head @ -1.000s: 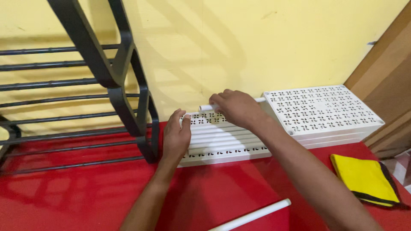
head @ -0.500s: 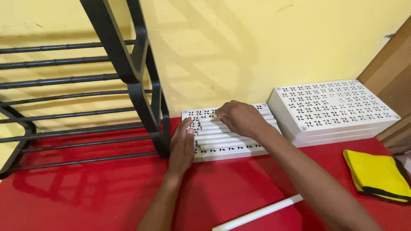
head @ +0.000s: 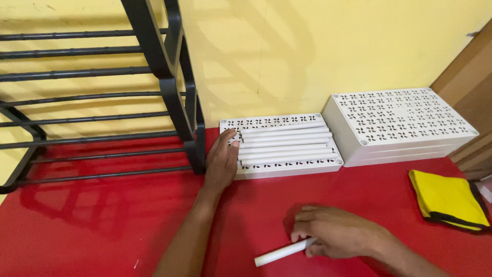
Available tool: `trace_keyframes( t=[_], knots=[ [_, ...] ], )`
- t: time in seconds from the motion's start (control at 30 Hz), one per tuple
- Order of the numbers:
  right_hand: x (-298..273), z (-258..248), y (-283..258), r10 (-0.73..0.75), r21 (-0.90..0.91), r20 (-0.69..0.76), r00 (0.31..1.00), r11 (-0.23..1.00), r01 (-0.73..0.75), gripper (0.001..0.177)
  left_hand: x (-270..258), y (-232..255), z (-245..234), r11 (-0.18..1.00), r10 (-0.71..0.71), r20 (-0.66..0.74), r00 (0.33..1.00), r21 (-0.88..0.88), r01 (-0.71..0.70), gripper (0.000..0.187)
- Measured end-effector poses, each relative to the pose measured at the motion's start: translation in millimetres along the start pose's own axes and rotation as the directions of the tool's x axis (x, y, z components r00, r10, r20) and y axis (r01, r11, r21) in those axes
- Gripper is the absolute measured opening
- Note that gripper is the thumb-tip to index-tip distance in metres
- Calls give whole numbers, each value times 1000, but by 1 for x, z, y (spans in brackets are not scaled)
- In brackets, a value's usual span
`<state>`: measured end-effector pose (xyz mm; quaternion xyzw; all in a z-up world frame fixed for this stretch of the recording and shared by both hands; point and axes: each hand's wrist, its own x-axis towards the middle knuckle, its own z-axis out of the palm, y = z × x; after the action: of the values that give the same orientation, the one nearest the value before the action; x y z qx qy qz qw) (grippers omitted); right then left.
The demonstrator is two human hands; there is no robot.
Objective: The person disassembles a white plastic three-tier shelf by removing the top tray and then pulling out the vertical support poles one by one. The person then stacks the trays and places the poles inside the bottom tray. Finally, the person moves a black metal rack aside.
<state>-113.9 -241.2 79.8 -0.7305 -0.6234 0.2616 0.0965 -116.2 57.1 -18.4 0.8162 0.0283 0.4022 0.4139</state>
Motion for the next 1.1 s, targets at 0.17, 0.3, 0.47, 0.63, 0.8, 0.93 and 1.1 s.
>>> trace_keyframes(
  t=[0.17, 0.3, 0.47, 0.63, 0.8, 0.93, 1.1],
  knots=[
    [-9, 6, 13, -68, -27, -220, 973, 998, 64, 19, -2, -4, 1, 999, 18, -14, 1000, -34, -18, 38],
    [-2, -12, 25, 165, -104, -403, 900, 969, -225, 22, -1, -4, 1, 999, -9, -27, 1000, -39, 8, 38],
    [30, -22, 40, -8, -300, -661, 751, 920, -253, 40, 2, -4, 2, 996, -80, -46, 996, -46, 78, 38],
    [60, -13, 55, -86, -297, -715, 693, 935, -191, 44, 0, -3, 2, 990, -131, -6, 991, -46, 130, 44],
    [65, -3, 67, -167, -368, -775, 609, 903, -221, 36, 0, 8, 5, 986, -166, -15, 986, 18, 166, 53],
    [55, 1, 75, -174, -347, -825, 538, 907, -238, 37, 4, 20, 13, 971, -222, 5, 975, -88, 222, 58],
    [48, 6, 87, -40, -259, -870, 492, 885, -386, 25, 9, 15, 16, 903, -305, 105, 947, -286, 322, 64]
  ],
)
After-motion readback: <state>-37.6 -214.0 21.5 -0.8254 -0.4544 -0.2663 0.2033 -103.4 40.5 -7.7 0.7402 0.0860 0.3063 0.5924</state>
